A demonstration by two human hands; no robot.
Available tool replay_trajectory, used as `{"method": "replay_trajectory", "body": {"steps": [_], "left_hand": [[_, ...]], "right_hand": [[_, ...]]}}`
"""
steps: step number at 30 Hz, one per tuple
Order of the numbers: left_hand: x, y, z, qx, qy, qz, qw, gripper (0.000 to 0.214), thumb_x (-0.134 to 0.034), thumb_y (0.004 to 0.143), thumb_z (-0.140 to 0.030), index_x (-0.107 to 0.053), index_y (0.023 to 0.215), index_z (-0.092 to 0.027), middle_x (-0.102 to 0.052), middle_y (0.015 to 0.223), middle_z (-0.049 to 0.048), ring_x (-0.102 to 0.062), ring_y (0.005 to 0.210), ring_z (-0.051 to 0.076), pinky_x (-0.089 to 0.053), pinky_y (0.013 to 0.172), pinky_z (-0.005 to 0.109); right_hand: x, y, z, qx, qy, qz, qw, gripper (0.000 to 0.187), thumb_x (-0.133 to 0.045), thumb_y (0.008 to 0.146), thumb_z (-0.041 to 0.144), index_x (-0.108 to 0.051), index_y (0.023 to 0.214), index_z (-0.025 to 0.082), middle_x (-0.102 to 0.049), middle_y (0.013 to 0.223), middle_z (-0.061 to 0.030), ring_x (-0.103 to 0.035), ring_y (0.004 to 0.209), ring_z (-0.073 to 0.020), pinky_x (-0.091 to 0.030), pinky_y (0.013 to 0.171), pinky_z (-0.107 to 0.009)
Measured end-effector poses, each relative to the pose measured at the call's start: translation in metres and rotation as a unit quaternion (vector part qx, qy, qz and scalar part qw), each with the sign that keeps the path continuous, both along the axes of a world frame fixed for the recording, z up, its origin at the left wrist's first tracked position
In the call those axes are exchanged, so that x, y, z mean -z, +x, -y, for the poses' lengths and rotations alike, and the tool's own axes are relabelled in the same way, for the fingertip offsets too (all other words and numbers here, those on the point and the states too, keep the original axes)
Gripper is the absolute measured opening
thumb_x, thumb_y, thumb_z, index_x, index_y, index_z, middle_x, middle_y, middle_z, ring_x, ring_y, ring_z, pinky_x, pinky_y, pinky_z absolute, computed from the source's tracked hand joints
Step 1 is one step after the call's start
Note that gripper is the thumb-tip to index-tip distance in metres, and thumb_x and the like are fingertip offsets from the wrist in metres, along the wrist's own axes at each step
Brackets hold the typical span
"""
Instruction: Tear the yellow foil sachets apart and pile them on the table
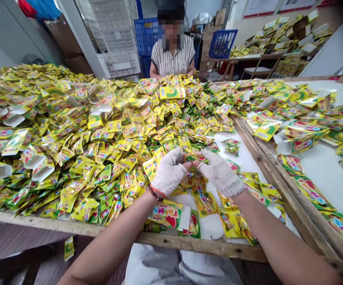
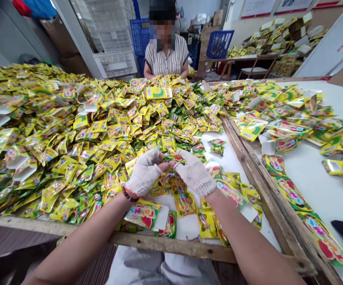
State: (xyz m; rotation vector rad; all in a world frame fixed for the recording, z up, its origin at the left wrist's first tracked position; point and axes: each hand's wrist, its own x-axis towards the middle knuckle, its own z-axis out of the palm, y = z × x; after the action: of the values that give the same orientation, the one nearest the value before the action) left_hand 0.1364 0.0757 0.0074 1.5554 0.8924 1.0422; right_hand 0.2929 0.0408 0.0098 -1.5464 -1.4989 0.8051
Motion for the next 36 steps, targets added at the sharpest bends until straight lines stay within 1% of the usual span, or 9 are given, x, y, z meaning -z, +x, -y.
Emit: {"method": "replay_trajectory", "body": {"steps": [5,7,10,13,18,21,27,32,36], "left_hand": [[-0.007,-0.014,0.009,-0.065,0.107,-0.189,0.974,0.027,-0.068,0.077,-0.030,-0.052,0.095,-0.019,-0.057,0.090,0.0015,-0.056,0.074,0.013,-0.045,0.065,0.025],[-0.019,-0.032,0.023,-0.025,0.173,-0.267,0.948,0.031,-0.067,0.078,-0.032,-0.053,0.103,-0.020,-0.059,0.101,0.0043,-0.058,0.085,0.017,-0.047,0.074,0.030],[-0.031,-0.062,0.052,0.163,0.278,-0.447,0.834,0.037,-0.074,0.070,-0.036,-0.059,0.100,-0.022,-0.060,0.103,0.0059,-0.056,0.095,0.025,-0.046,0.082,0.039],[-0.027,-0.085,0.074,0.165,0.304,-0.554,0.757,0.042,-0.074,0.066,-0.035,-0.060,0.104,-0.022,-0.060,0.104,0.0081,-0.056,0.094,0.029,-0.045,0.081,0.044],[-0.022,-0.082,0.070,0.063,0.306,-0.499,0.808,0.033,-0.059,0.081,-0.032,-0.056,0.112,-0.020,-0.059,0.104,0.0089,-0.055,0.097,0.026,-0.045,0.082,0.038],[-0.029,-0.062,0.043,-0.036,0.302,-0.433,0.849,0.020,-0.049,0.091,-0.037,-0.057,0.095,-0.018,-0.058,0.093,0.0072,-0.055,0.088,0.021,-0.044,0.078,0.034],[-0.040,-0.033,-0.018,0.102,0.221,-0.315,0.917,0.023,-0.053,0.091,-0.039,-0.059,0.094,-0.017,-0.062,0.087,0.0020,-0.056,0.079,0.015,-0.044,0.071,0.026],[-0.020,-0.024,-0.004,-0.111,0.303,-0.408,0.854,0.049,-0.059,0.085,-0.047,-0.052,0.123,-0.018,-0.060,0.107,0.0091,-0.057,0.099,0.024,-0.046,0.085,0.036],[-0.003,-0.024,0.006,-0.123,0.328,-0.469,0.811,0.074,-0.070,0.074,-0.047,-0.041,0.136,-0.018,-0.055,0.118,0.0134,-0.054,0.108,0.032,-0.045,0.091,0.045]], "right_hand": [[0.009,0.004,-0.004,0.032,0.056,0.093,0.994,0.025,-0.059,0.079,0.028,-0.069,0.100,0.017,-0.071,0.089,-0.0060,-0.064,0.080,-0.0201,-0.050,0.071,-0.031],[0.005,0.008,-0.002,0.040,0.056,0.096,0.993,0.022,-0.059,0.079,0.027,-0.070,0.095,0.017,-0.071,0.084,-0.0050,-0.064,0.075,-0.0187,-0.049,0.068,-0.029],[-0.004,0.011,0.001,0.054,0.053,0.075,0.994,0.021,-0.059,0.080,0.029,-0.070,0.093,0.016,-0.070,0.080,-0.0049,-0.062,0.063,-0.0157,-0.047,0.059,-0.027],[-0.011,0.007,0.003,0.039,0.015,-0.003,0.999,0.024,-0.063,0.079,0.032,-0.068,0.097,0.017,-0.069,0.072,-0.0029,-0.060,0.052,-0.0140,-0.045,0.051,-0.025],[-0.016,0.002,0.005,0.044,-0.012,-0.227,0.973,0.037,-0.071,0.074,0.037,-0.065,0.105,0.020,-0.070,0.077,-0.0017,-0.065,0.055,-0.0160,-0.048,0.047,-0.025],[-0.012,0.007,0.004,0.091,0.047,-0.241,0.965,0.034,-0.072,0.074,0.042,-0.066,0.100,0.021,-0.069,0.077,-0.0007,-0.064,0.059,-0.0147,-0.048,0.049,-0.024],[0.000,0.015,-0.006,0.093,0.053,-0.314,0.943,0.037,-0.072,0.071,0.039,-0.063,0.102,0.020,-0.070,0.085,-0.0003,-0.064,0.066,-0.0143,-0.053,0.057,-0.026],[-0.004,0.006,-0.005,0.182,0.018,-0.234,0.955,0.035,-0.069,0.072,0.041,-0.064,0.098,0.019,-0.069,0.080,-0.0016,-0.065,0.064,-0.0163,-0.052,0.054,-0.026],[-0.001,0.006,-0.004,0.139,0.047,-0.206,0.967,0.032,-0.057,0.083,0.042,-0.059,0.107,0.021,-0.069,0.078,-0.0022,-0.063,0.057,-0.0158,-0.049,0.048,-0.027]]}}
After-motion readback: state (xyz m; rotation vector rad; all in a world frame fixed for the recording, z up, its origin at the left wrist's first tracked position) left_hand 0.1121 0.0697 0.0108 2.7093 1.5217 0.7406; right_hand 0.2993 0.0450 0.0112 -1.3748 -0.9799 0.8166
